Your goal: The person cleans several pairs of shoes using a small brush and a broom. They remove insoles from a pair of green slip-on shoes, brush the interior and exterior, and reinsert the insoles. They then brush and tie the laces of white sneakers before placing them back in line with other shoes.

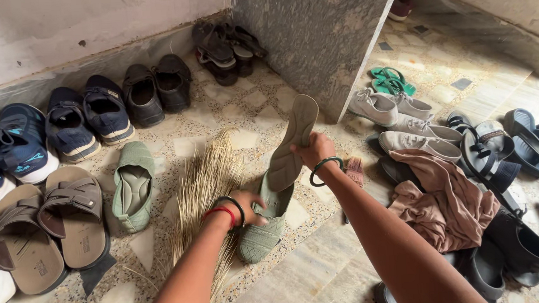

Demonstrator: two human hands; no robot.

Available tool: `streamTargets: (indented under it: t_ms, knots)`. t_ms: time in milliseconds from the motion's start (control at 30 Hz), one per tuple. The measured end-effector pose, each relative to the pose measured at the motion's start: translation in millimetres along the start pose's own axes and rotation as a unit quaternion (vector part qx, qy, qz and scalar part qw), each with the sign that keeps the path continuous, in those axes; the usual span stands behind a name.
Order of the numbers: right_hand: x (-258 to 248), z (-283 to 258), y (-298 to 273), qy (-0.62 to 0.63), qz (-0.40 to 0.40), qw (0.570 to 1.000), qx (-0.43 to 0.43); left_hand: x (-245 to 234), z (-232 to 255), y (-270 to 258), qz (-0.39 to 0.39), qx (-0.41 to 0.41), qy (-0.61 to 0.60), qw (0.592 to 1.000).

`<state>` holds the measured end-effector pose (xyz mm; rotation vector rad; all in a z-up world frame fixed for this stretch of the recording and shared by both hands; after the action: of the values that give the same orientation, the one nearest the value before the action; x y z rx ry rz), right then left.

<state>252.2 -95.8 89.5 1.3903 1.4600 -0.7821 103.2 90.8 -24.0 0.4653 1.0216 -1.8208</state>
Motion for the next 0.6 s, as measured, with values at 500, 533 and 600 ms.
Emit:
streamTargets:
  t_ms: [500,533,600]
  knots:
    - [-62,119,45,0.720,0.076,0.639,0.260,-35,29,24,0.061,0.066,-0.858,0.506]
    - [-54,119,40,0.686,0.071,0.679,0.253,-20,28,19,0.079,0.019,-0.863,0.499]
    - [-34,122,26,0.660,0.062,0.701,0.263,8,23,6,0.112,-0.059,-0.865,0.485]
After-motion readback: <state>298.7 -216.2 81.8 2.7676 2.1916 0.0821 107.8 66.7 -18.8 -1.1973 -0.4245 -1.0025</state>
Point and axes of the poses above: each hand's wrist, its own y-axis towards the middle knuckle, its own x-axis out of the palm, z = x × y, the point moved 9 cm from there along y, towards the middle knuckle, and after that the axes turned 12 degrees about -y, right-handed, at the moved point
